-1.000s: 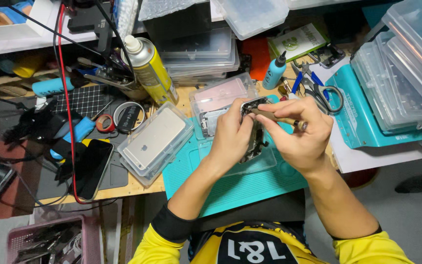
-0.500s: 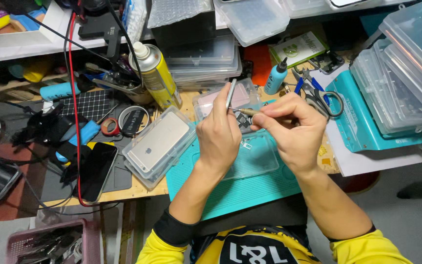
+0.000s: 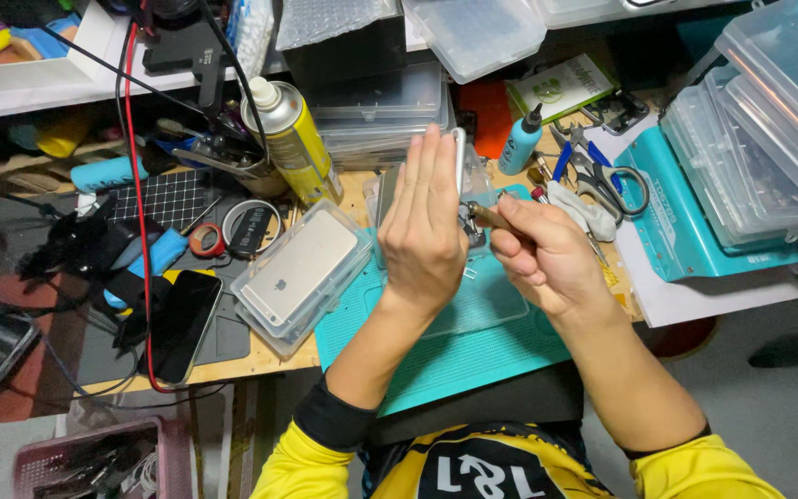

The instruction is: The person repairs a disassembled smartphone at a workbench, holding the phone chassis in one hand while using a screwdriver to remove and tighten small screws and reposition internal components. They turn the phone over to work on different sides and set it down on the mat between steps.

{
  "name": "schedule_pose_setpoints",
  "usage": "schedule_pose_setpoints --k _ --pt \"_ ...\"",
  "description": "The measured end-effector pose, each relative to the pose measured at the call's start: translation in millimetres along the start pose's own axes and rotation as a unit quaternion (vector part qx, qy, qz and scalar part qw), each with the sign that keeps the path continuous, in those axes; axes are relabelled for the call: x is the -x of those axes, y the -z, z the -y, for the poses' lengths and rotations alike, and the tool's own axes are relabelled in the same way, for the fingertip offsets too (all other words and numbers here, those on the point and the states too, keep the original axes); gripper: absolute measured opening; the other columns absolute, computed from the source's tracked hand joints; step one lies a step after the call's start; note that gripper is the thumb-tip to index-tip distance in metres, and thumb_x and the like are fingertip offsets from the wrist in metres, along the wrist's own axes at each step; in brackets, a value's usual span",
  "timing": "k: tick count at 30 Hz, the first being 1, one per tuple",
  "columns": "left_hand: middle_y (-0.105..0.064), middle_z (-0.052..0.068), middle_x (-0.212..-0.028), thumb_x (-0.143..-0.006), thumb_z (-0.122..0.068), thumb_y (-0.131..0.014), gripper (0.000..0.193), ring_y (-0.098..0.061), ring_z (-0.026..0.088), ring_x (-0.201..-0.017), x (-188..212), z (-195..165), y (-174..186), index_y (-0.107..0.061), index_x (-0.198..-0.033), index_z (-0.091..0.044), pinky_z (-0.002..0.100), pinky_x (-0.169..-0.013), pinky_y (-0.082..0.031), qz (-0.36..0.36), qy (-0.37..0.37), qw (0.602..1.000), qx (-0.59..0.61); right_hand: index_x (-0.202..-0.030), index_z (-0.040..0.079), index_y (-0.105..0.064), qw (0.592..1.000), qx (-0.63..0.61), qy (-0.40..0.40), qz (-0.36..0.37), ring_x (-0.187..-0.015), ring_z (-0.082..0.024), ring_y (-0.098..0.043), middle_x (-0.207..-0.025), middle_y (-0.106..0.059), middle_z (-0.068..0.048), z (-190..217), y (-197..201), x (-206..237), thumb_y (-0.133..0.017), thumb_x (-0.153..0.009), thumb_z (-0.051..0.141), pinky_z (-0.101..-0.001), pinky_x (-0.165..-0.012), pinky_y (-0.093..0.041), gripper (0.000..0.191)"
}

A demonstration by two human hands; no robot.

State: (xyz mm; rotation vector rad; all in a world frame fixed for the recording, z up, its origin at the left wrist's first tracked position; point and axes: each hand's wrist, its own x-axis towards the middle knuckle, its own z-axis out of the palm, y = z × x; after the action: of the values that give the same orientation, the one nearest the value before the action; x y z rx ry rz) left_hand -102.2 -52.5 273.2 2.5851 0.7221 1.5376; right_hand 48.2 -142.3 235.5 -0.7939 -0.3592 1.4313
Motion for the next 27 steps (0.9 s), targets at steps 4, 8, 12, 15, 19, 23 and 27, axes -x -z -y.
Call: schedule_pose_setpoints --k 4,8,12,15,19,23,27 --pt "-0.056 0.029 -0.146 -0.084 0.016 -0.052 0.063 -0.058 0.043 -0.138 2 11 -13 -0.046 -0.146 0.009 0.047 -0.118 -0.049 0.012 0.033 0.999 0.024 -0.095 -0.001 -0.064 0.996 0.062 0.060 -0.015 -0.049 -0.002 -0.046 -0.071 -0.060 -0.002 5 -5 -1 -0.060 -0.101 0.015 -0.0158 -0.035 -0.032 0.018" --pt "-0.057 0.027 -0.145 -0.086 0.015 -0.051 0.062 -0.060 0.040 -0.136 6 17 -30 -0.045 -0.147 0.007 0.043 -0.114 -0.052 0.018 0.083 0.995 0.056 -0.100 -0.004 -0.068 0.984 0.103 0.138 -0.035 -0.055 -0.007 -0.055 -0.076 -0.065 -0.006 6 -14 -12 -0.067 -0.101 0.008 -0.0190 -0.043 -0.042 0.013" --pt "-0.060 0.028 -0.141 -0.086 0.011 -0.056 0.061 -0.065 0.041 -0.126 5 28 -39 -0.045 -0.145 0.006 0.043 -0.101 -0.057 0.030 0.101 0.993 0.051 -0.105 -0.007 -0.069 0.916 0.254 0.310 -0.029 -0.070 -0.013 -0.067 -0.088 -0.068 -0.008 6 -28 -18 -0.070 -0.094 0.001 -0.0276 -0.060 -0.057 0.014" --pt "-0.065 0.027 -0.131 -0.085 0.009 -0.058 0.060 -0.070 0.042 -0.105 6 31 -41 -0.046 -0.144 0.006 0.045 -0.086 -0.059 0.056 0.123 0.990 0.050 -0.110 -0.004 -0.070 0.916 0.280 0.285 -0.038 -0.065 -0.013 -0.068 -0.082 -0.070 -0.008 16 -34 -16 -0.068 -0.096 0.003 -0.0269 -0.057 -0.057 0.016" --pt "-0.069 0.027 -0.122 -0.087 0.008 -0.057 0.059 -0.071 0.042 -0.094 8 28 -44 -0.047 -0.145 0.005 0.047 -0.079 -0.058 0.058 0.131 0.989 0.037 -0.103 -0.008 -0.074 0.917 0.309 0.238 -0.083 -0.056 -0.013 -0.064 -0.075 -0.070 -0.009 26 -37 -10 -0.068 -0.101 0.004 -0.0271 -0.048 -0.052 0.014" --pt "-0.071 0.025 -0.112 -0.091 0.005 -0.058 0.052 -0.071 0.042 -0.089 6 28 -46 -0.050 -0.142 0.002 0.049 -0.075 -0.056 0.066 0.154 0.985 0.040 -0.109 -0.007 -0.070 0.829 0.408 0.382 0.019 -0.074 -0.014 -0.068 -0.094 -0.070 -0.010 30 -38 -7 -0.070 -0.099 0.001 -0.0259 -0.066 -0.058 0.012" --pt "-0.072 0.024 -0.099 -0.095 0.003 -0.057 0.044 -0.071 0.041 -0.083 5 32 -46 -0.053 -0.140 0.001 0.051 -0.071 -0.053 0.072 0.185 0.979 0.054 -0.108 -0.005 -0.073 0.890 0.381 0.246 -0.053 -0.059 -0.009 -0.065 -0.077 -0.071 -0.006 33 -43 -13 -0.071 -0.096 0.002 -0.0230 -0.051 -0.054 0.014"
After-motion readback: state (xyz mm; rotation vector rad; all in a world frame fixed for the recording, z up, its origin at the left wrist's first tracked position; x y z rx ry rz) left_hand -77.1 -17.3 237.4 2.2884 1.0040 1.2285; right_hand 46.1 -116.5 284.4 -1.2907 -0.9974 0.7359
